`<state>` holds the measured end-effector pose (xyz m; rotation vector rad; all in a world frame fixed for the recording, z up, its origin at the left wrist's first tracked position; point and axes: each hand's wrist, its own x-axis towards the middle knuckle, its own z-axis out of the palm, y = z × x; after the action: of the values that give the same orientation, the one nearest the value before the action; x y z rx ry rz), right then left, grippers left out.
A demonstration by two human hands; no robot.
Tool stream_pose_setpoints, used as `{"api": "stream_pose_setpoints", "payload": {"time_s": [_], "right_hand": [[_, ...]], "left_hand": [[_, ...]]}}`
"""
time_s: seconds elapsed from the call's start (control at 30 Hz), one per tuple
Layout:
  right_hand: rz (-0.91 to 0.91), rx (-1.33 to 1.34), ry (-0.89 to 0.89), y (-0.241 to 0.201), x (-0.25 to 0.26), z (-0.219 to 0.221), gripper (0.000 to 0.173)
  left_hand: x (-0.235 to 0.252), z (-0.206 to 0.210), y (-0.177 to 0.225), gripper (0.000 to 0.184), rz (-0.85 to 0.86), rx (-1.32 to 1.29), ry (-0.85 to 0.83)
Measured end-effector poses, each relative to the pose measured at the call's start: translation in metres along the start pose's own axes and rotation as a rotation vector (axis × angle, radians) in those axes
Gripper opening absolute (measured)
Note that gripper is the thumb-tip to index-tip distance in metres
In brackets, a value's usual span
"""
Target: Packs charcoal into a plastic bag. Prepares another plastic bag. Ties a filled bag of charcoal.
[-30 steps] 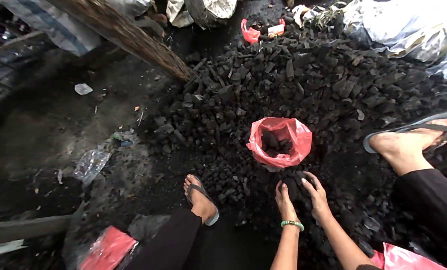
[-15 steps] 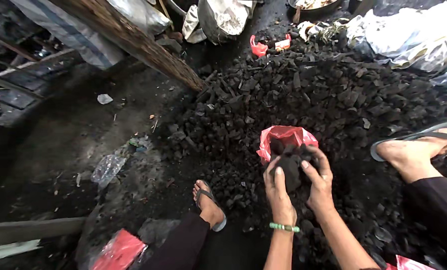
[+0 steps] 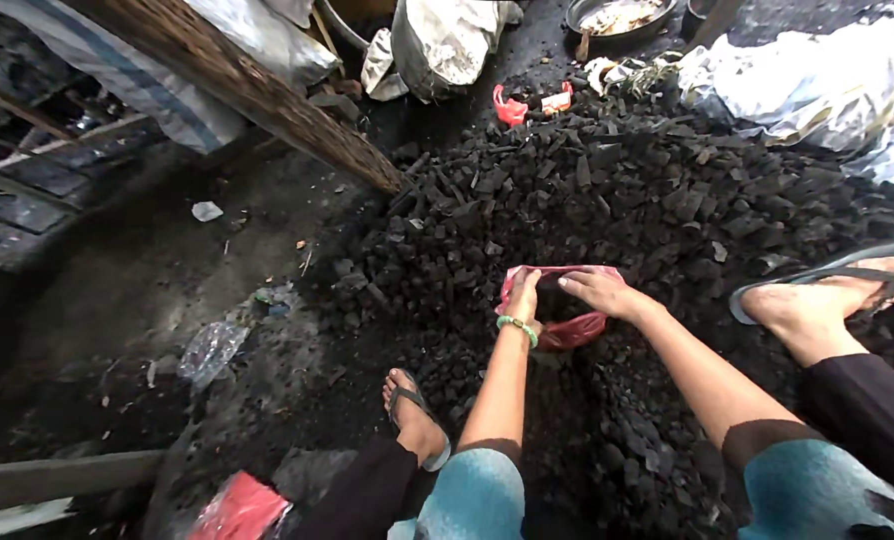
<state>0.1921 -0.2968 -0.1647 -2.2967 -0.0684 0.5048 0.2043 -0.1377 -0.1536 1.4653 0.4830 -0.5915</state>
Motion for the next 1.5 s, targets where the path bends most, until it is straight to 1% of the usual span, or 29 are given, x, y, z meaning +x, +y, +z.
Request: {"api": "stream_pose_setpoints", "payload": {"time_s": [0.07,0.13,0.17,0.2,0.27,0.3,0.33,0.37,0.4,0.43,0.47,0.5,0.53,0.57,0.6,0.63,0.7,0.77,0.83,0.87,0.93,1.03,1.1,1.17,1.27,1.33,1.37,1.43,1.5], "right_hand": [[-0.057,-0.125,0.005,-0.007,0.000,-0.014,0.049],[-0.086,-0.121,0.047,-0.016,-0.010,-0.028,0.042],[-0.093,-0.038,0.098,-0.017,-0.019,-0.033,0.039],[-0.093,0.105,0.178,-0.014,-0.031,-0.033,0.037],[-0.047,0.488,0.395,0.010,-0.057,-0.015,0.035],[0.014,0.654,0.499,0.027,-0.070,0.001,0.037],[0.113,0.741,0.586,0.046,-0.083,0.020,0.039],[0.230,0.751,0.623,0.066,-0.095,0.043,0.041],[0.336,0.689,0.613,0.088,-0.105,0.067,0.045],[0.417,0.580,0.561,0.106,-0.115,0.092,0.048],[0.468,0.457,0.485,0.118,-0.125,0.115,0.050],[0.505,0.332,0.402,0.126,-0.133,0.136,0.051],[0.520,0.233,0.333,0.129,-0.138,0.154,0.052],[0.518,0.163,0.272,0.128,-0.142,0.168,0.053],[0.511,0.116,0.207,0.126,-0.147,0.180,0.055],[0.510,0.079,0.156,0.122,-0.151,0.188,0.058],[0.519,0.007,0.102,0.116,-0.154,0.197,0.063],[0.527,-0.047,0.071,0.109,-0.156,0.200,0.065],[0.513,-0.033,0.113,0.104,-0.157,0.199,0.061],[0.485,0.012,0.176,0.102,-0.157,0.198,0.056],[0.401,0.186,0.293,0.096,-0.154,0.193,0.047],[0.331,0.637,0.362,0.084,-0.145,0.180,0.038],[0.256,0.862,0.454,0.074,-0.137,0.173,0.030],[0.148,0.954,0.548,0.056,-0.133,0.159,0.027],[-0.065,1.009,0.732,0.026,-0.123,0.128,0.027],[-0.235,1.015,0.815,0.007,-0.110,0.101,0.027],[-0.311,1.020,0.842,-0.001,-0.101,0.087,0.027],[-0.398,1.054,0.866,-0.013,-0.076,0.063,0.028],[-0.376,1.105,0.806,-0.016,-0.049,0.046,0.030]], "left_hand": [[-0.012,-0.008,0.024,0.056,-0.028,0.043,-0.060],[-0.021,-0.018,0.037,0.053,-0.010,0.169,-0.144],[-0.026,-0.023,0.039,0.052,0.009,0.224,-0.193],[-0.032,-0.029,0.038,0.053,0.030,0.257,-0.239],[-0.046,-0.044,0.021,0.050,0.114,0.184,-0.270],[-0.054,-0.050,0.003,0.045,0.179,0.069,-0.218],[-0.062,-0.055,-0.021,0.043,0.224,-0.069,-0.117],[-0.072,-0.057,-0.050,0.044,0.228,-0.179,0.032],[-0.082,-0.057,-0.086,0.046,0.189,-0.225,0.199],[-0.089,-0.056,-0.130,0.049,0.109,-0.190,0.358],[-0.096,-0.050,-0.177,0.052,0.003,-0.106,0.518],[-0.110,-0.040,-0.217,0.058,-0.143,-0.023,0.625],[-0.124,-0.027,-0.248,0.066,-0.318,0.024,0.655],[-0.136,-0.015,-0.270,0.076,-0.489,0.023,0.628],[-0.145,-0.003,-0.285,0.082,-0.620,0.000,0.588],[-0.149,0.008,-0.291,0.085,-0.701,-0.039,0.545],[-0.142,0.025,-0.283,0.086,-0.744,-0.173,0.443],[-0.128,0.040,-0.262,0.083,-0.711,-0.281,0.403],[-0.115,0.051,-0.242,0.077,-0.658,-0.307,0.372],[-0.110,0.053,-0.234,0.074,-0.616,-0.307,0.346],[-0.103,0.054,-0.226,0.068,-0.510,-0.298,0.304],[-0.096,0.048,-0.210,0.063,-0.427,-0.322,0.240],[-0.095,0.046,-0.195,0.058,-0.362,-0.357,0.211],[-0.104,0.045,-0.171,0.054,-0.239,-0.375,0.192],[-0.121,0.049,-0.127,0.048,0.048,-0.356,0.154],[-0.125,0.050,-0.094,0.048,0.223,-0.310,0.084],[-0.122,0.050,-0.077,0.049,0.280,-0.284,0.045],[-0.105,0.048,-0.044,0.047,0.322,-0.276,-0.022],[-0.078,0.044,-0.017,0.044,0.276,-0.282,-0.076]]}}
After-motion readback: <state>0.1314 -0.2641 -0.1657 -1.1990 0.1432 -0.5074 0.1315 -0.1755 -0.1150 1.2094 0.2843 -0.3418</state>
